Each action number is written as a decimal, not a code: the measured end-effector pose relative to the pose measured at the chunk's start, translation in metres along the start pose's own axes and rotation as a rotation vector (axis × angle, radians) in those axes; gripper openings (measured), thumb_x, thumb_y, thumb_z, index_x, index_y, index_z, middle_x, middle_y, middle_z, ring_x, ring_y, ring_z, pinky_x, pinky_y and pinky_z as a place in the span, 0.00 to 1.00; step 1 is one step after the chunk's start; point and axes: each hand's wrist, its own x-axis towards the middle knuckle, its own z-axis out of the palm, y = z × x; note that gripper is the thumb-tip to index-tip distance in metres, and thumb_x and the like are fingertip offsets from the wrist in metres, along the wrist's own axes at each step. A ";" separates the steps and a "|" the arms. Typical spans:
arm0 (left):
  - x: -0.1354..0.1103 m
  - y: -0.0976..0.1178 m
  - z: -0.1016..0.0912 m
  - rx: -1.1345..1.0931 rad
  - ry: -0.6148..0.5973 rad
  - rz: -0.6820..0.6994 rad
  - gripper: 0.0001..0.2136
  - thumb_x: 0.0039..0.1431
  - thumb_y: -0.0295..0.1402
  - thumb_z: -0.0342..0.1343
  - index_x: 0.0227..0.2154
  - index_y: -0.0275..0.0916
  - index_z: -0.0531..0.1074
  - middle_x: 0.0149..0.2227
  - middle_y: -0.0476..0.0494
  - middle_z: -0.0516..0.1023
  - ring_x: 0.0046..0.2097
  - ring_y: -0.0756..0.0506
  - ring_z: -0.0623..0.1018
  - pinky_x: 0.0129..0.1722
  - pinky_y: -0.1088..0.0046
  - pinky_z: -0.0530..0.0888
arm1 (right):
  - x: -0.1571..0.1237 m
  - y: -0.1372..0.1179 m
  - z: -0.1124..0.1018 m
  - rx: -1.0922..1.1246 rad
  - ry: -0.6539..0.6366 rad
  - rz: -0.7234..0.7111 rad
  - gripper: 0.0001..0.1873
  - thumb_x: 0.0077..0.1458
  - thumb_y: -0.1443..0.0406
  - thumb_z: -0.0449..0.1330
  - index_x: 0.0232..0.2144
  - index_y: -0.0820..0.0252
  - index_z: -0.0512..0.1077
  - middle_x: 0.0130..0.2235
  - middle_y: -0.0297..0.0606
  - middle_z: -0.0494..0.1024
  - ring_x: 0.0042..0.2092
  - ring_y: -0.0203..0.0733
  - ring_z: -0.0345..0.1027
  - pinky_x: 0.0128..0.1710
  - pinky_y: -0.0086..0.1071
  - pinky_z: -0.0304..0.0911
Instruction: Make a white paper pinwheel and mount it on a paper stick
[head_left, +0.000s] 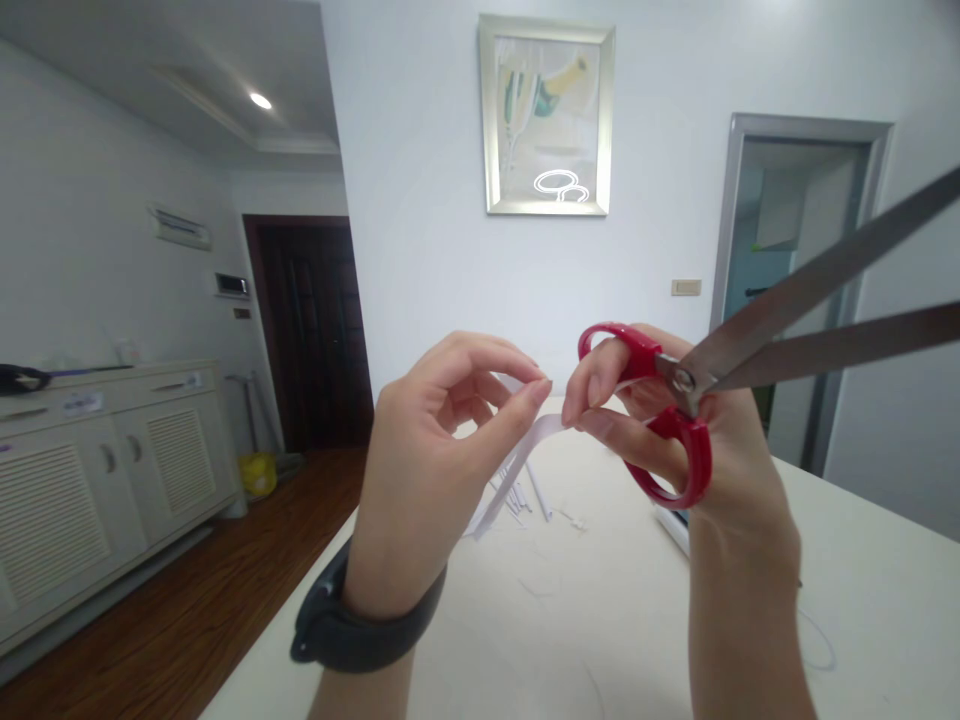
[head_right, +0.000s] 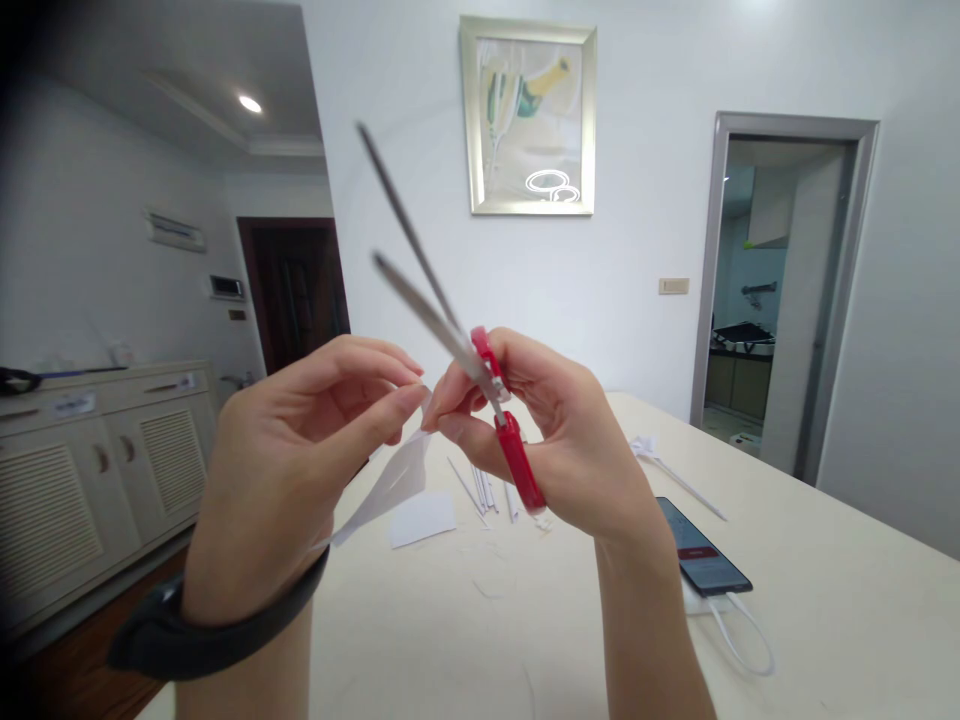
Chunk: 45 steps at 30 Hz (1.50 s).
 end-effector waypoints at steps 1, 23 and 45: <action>0.000 0.000 0.001 0.004 0.015 -0.004 0.01 0.52 0.27 0.57 0.27 0.38 0.71 0.33 0.49 0.74 0.29 0.53 0.72 0.24 0.81 0.70 | 0.000 0.001 -0.001 -0.014 -0.001 0.005 0.06 0.50 0.73 0.58 0.26 0.58 0.66 0.29 0.32 0.70 0.31 0.35 0.63 0.35 0.33 0.63; 0.000 -0.001 0.011 0.031 0.145 0.032 0.02 0.53 0.28 0.56 0.27 0.38 0.71 0.35 0.49 0.73 0.26 0.54 0.75 0.18 0.81 0.69 | 0.001 0.008 -0.008 -0.225 0.079 0.047 0.05 0.51 0.67 0.60 0.27 0.59 0.66 0.29 0.32 0.69 0.31 0.35 0.62 0.32 0.31 0.60; -0.001 0.001 0.004 -0.309 -0.053 -0.132 0.01 0.51 0.29 0.58 0.27 0.43 0.74 0.33 0.49 0.73 0.22 0.55 0.70 0.12 0.79 0.58 | 0.000 0.010 -0.015 -0.622 -0.028 -0.030 0.13 0.46 0.70 0.63 0.27 0.58 0.59 0.29 0.31 0.63 0.30 0.35 0.54 0.28 0.29 0.54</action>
